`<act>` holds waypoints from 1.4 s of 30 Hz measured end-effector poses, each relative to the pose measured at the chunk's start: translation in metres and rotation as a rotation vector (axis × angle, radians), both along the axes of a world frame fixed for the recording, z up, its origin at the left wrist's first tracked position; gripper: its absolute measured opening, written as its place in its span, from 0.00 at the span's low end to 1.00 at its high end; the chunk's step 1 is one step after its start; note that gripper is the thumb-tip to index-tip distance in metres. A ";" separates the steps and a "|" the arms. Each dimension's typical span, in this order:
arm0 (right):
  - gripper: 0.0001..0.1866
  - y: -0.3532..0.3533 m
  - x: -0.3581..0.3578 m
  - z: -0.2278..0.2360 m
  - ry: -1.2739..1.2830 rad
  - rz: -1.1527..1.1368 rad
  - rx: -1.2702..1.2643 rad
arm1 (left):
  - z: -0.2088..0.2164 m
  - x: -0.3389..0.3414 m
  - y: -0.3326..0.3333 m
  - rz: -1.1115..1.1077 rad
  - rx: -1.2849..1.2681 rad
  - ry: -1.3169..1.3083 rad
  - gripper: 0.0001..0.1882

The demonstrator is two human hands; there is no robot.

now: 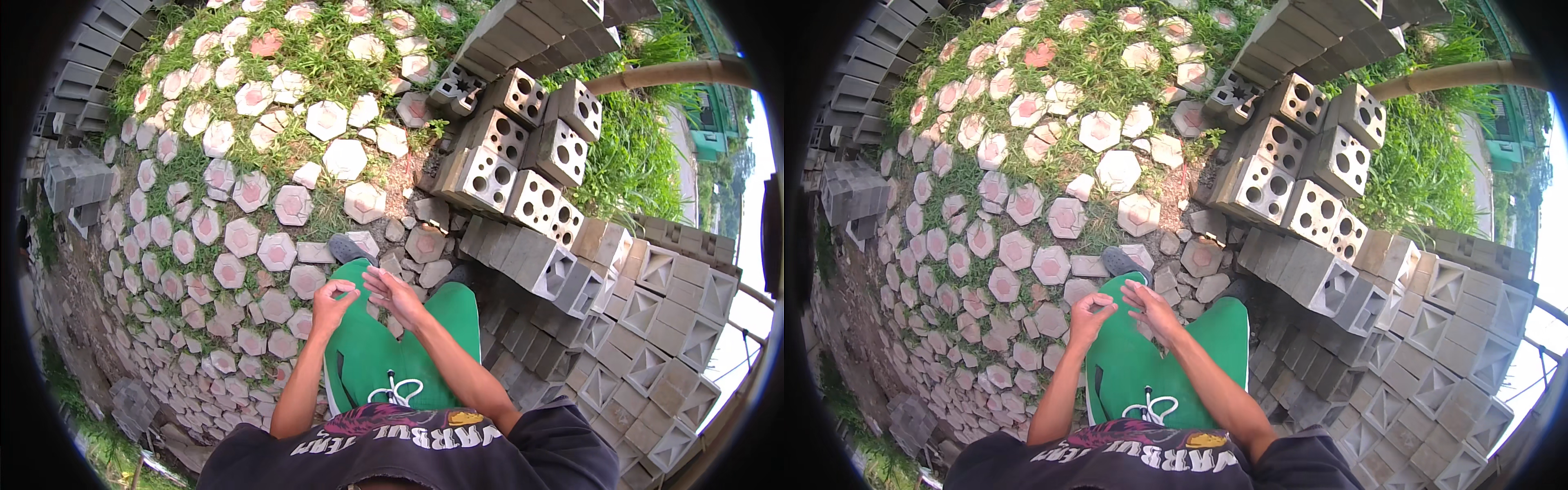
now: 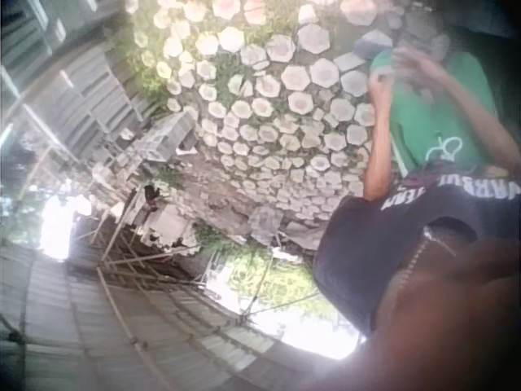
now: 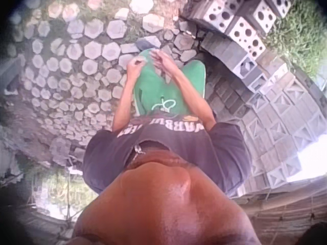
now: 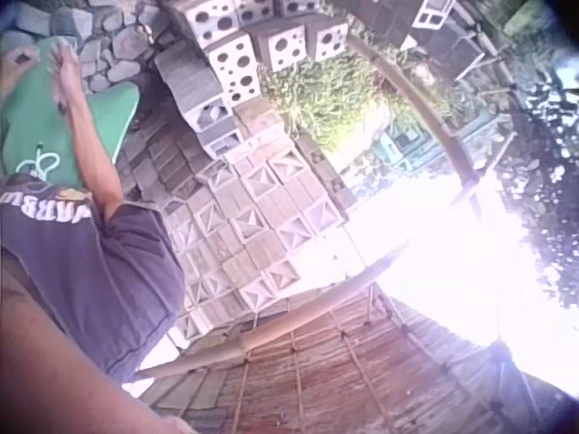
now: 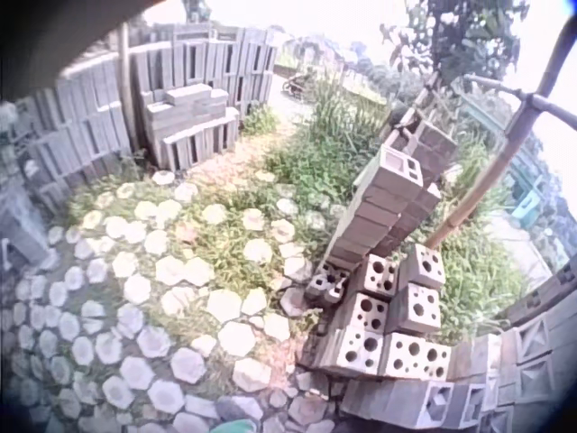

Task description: The person repeatedly picks up hollow concrete blocks from a pile and stacks them onto a growing pile. The task involves walking to the pile, lifting a block, and placing it on top of others.

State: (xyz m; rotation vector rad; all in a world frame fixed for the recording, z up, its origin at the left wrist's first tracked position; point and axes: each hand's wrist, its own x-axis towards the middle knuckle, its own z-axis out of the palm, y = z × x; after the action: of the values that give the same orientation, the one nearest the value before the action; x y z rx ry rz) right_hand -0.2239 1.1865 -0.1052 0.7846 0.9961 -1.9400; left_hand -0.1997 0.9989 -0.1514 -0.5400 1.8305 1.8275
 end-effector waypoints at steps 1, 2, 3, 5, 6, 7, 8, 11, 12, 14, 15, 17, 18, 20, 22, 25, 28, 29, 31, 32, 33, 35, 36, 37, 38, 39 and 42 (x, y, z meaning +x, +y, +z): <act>0.32 -0.018 -0.007 0.007 0.008 0.060 -0.005 | 0.006 0.004 -0.016 0.059 -0.014 0.028 0.07; 0.31 -0.035 -0.014 0.015 -0.007 0.151 -0.001 | 0.012 0.010 -0.029 0.118 -0.028 0.053 0.08; 0.31 -0.052 -0.020 0.024 0.006 0.230 0.004 | 0.022 0.016 -0.041 0.174 -0.042 0.083 0.09; 0.30 -0.080 -0.033 0.040 0.047 0.393 0.016 | 0.047 0.025 -0.057 0.302 -0.024 0.082 0.12; 0.30 -0.093 -0.040 0.047 0.076 0.450 0.011 | 0.057 0.031 -0.065 0.359 -0.001 0.080 0.12; 0.30 -0.105 -0.047 0.056 0.086 0.501 0.004 | 0.066 0.034 -0.072 0.417 0.021 0.078 0.13; 0.30 -0.115 -0.055 0.064 0.096 0.554 -0.006 | 0.087 0.030 -0.079 0.447 0.022 0.038 0.13; 0.30 -0.144 -0.077 0.082 0.151 0.693 -0.048 | 0.106 0.032 -0.094 0.551 -0.037 0.058 0.11; 0.30 -0.153 -0.084 0.090 0.169 0.750 -0.062 | 0.121 0.028 -0.101 0.556 -0.098 0.031 0.09; 0.29 -0.169 -0.098 0.105 0.218 0.854 -0.075 | 0.151 0.016 -0.111 0.586 -0.179 0.026 0.09; 0.27 -0.176 -0.106 0.112 0.247 0.912 -0.081 | 0.160 0.010 -0.114 0.599 -0.220 0.022 0.09; 0.22 -0.191 -0.121 0.124 0.298 1.018 -0.101 | 0.169 0.002 -0.119 0.717 -0.169 0.140 0.09; 0.20 -0.199 -0.130 0.127 0.315 1.045 -0.122 | 0.173 -0.004 -0.123 0.768 -0.150 0.206 0.10; 0.15 -0.211 -0.145 0.129 0.325 1.097 -0.159 | 0.184 -0.012 -0.130 0.826 -0.227 0.203 0.12; 0.11 -0.228 -0.164 0.136 0.416 1.170 -0.180 | 0.197 -0.026 -0.132 0.910 -0.301 0.245 0.18; 0.06 -0.254 -0.199 0.148 0.514 1.258 -0.265 | 0.210 -0.046 -0.135 1.005 -0.343 0.198 0.20; 0.06 -0.273 -0.226 0.160 0.623 1.339 -0.310 | 0.209 -0.077 -0.129 1.187 -0.291 0.338 0.17; 0.07 -0.276 -0.233 0.163 0.644 1.360 -0.317 | 0.213 -0.088 -0.127 1.257 -0.268 0.381 0.16; 0.07 -0.281 -0.250 0.169 0.690 1.394 -0.330 | 0.197 -0.093 -0.126 1.234 -0.229 0.255 0.13; 0.08 -0.284 -0.258 0.171 0.686 1.402 -0.339 | 0.199 -0.103 -0.126 1.253 -0.247 0.256 0.13; 0.07 -0.287 -0.264 0.173 0.689 1.422 -0.339 | 0.203 -0.111 -0.125 1.267 -0.261 0.252 0.13; 0.05 -0.293 -0.273 0.175 0.693 1.459 -0.330 | 0.211 -0.120 -0.120 1.297 -0.221 0.326 0.10; 0.05 -0.295 -0.276 0.166 0.685 1.485 -0.343 | 0.215 -0.122 -0.117 1.317 -0.229 0.342 0.09; 0.05 -0.299 -0.278 0.162 0.660 1.489 -0.362 | 0.218 -0.125 -0.119 1.333 -0.237 0.367 0.09; 0.05 -0.301 -0.279 0.159 0.634 1.491 -0.379 | 0.219 -0.125 -0.119 1.352 -0.189 0.375 0.08; 0.05 -0.305 -0.279 0.156 0.607 1.494 -0.397 | 0.220 -0.125 -0.119 1.370 -0.202 0.359 0.08; 0.07 -0.321 -0.278 0.149 0.569 1.531 -0.348 | 0.217 -0.121 -0.125 1.438 -0.204 0.338 0.08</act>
State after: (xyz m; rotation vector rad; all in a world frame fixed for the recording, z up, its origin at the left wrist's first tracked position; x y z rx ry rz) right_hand -0.5016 0.8651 0.0438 -0.6914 1.0046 -0.8382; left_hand -0.3209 0.8735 0.0656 -2.1366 1.9629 2.6330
